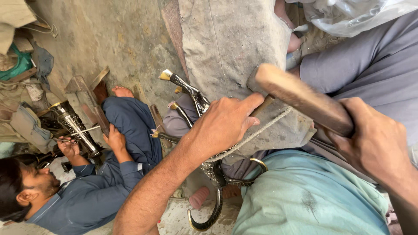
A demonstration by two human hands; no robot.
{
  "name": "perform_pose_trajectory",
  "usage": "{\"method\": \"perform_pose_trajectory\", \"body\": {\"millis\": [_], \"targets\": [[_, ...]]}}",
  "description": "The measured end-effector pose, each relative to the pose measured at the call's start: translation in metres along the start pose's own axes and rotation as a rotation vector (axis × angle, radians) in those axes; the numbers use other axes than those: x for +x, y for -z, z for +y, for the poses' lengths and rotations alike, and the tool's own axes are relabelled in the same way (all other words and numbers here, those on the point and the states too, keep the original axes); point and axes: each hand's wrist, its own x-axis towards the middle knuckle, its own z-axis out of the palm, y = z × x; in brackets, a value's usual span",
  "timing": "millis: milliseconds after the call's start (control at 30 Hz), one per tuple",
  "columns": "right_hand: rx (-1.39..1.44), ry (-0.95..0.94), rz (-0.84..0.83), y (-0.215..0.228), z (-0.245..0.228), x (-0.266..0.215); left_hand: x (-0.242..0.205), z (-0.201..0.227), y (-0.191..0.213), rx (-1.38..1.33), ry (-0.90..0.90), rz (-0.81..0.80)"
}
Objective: The person uses a wooden mallet to hammer a metal chisel against a silver-colored metal object with multiple curved horns. The object is held in place on a cloth-covered block. The person repeatedly strikes the chisel to shape or emboss the metal surface.
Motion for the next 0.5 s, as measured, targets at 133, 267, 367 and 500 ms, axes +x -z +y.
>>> {"method": "perform_pose_trajectory", "body": {"millis": [133,267,367,500], "targets": [[0.295,-0.166,-0.051,-0.009,0.003,0.004,0.001,-0.002,0.001,-0.012,0.02,-0.017],[0.133,-0.1,-0.016,-0.013,0.005,0.0,0.002,-0.003,0.0,-0.009,0.001,0.001],[0.456,-0.219,-0.022,-0.012,0.002,-0.001,0.001,-0.004,0.0,-0.019,-0.003,0.003],[0.172,-0.118,-0.028,-0.006,-0.004,0.0,0.003,-0.005,0.001,-0.024,-0.005,-0.008]]}}
